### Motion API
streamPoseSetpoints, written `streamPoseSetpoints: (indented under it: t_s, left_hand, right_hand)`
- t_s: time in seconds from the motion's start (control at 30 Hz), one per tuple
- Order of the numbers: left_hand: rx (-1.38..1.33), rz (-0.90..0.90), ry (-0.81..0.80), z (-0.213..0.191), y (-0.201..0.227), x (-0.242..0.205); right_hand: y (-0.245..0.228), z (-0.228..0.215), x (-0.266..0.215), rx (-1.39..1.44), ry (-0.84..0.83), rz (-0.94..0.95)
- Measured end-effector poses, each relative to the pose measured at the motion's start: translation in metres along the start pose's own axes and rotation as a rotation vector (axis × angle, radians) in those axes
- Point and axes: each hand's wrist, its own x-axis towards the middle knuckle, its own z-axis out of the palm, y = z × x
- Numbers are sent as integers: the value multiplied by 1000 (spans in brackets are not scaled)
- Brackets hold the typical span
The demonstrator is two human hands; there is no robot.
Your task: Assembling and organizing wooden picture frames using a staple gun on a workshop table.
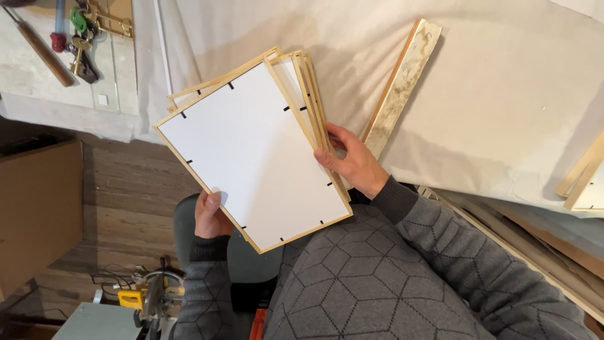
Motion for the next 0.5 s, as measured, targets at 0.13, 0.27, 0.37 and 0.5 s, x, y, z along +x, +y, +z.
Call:
streamPoseSetpoints:
  t_s: [0.13,0.27,0.37,0.5]
  left_hand:
    - [18,-3,-15,9,8,-4]
    - [32,2,-15,19,15,-12]
    - [59,29,-52,46,24,-19]
    - [148,55,-151,116,41,-19]
  right_hand:
    - [1,-1,-1,69,-11,14]
    - [6,-9,-2,117,16,-10]
    - [4,-26,-16,115,40,-75]
    - [-15,-71,-54,167,100,-167]
